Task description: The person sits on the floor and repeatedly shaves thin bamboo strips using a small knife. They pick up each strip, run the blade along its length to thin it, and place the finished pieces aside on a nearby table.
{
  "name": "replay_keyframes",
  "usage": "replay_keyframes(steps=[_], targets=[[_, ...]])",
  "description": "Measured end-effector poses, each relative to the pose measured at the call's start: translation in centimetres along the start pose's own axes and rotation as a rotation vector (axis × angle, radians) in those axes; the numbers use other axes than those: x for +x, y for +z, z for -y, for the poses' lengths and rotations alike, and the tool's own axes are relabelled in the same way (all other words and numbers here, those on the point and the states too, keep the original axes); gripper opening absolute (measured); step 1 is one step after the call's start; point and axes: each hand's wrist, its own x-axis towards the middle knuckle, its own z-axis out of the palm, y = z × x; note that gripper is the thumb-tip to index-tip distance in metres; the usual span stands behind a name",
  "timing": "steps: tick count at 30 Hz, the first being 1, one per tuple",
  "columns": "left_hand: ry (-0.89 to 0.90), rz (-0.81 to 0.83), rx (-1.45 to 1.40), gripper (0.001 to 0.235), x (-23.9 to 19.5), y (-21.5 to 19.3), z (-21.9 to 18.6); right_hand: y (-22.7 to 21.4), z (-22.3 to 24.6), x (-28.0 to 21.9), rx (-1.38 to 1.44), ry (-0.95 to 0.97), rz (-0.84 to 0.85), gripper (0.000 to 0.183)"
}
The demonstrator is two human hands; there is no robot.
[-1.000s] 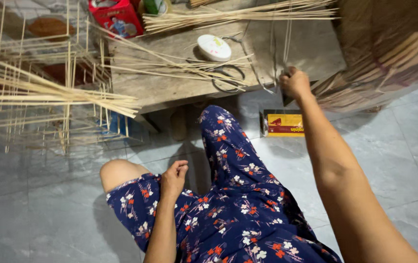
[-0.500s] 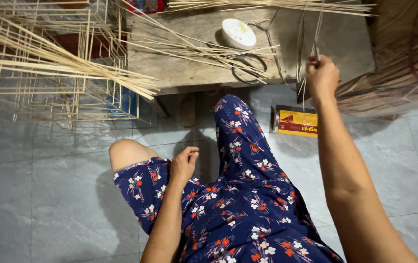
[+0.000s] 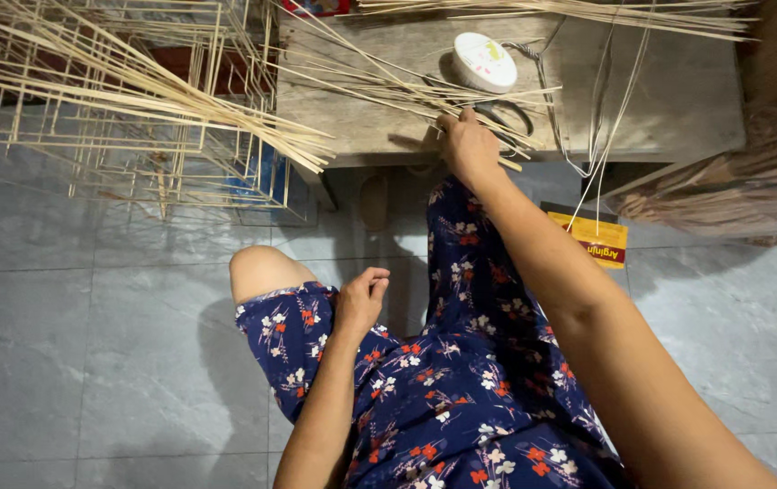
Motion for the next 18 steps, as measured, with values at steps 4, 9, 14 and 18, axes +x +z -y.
replay_keyframes(steps=[4,9,14,18], targets=[[-0.031,0.016,-0.003,0.02,0.2,0.0,0.2,2.2,-0.9,1.2,-0.07,0.055,-0.05,0.024],[-0.009,0.02,-0.001,0.019,0.4,0.1,0.1,4.5,-2.7,2.0,-0.092,0.014,-0.135,0.026],[-0.015,0.022,-0.021,0.019,0.3,0.3,0.1,4.5,-3.4,2.6,-0.162,0.039,-0.061,0.026],[0.037,0.001,-0.026,0.018,0.3,0.4,0.1,2.3,-3.2,2.8,-0.092,-0.001,-0.081,0.025]])
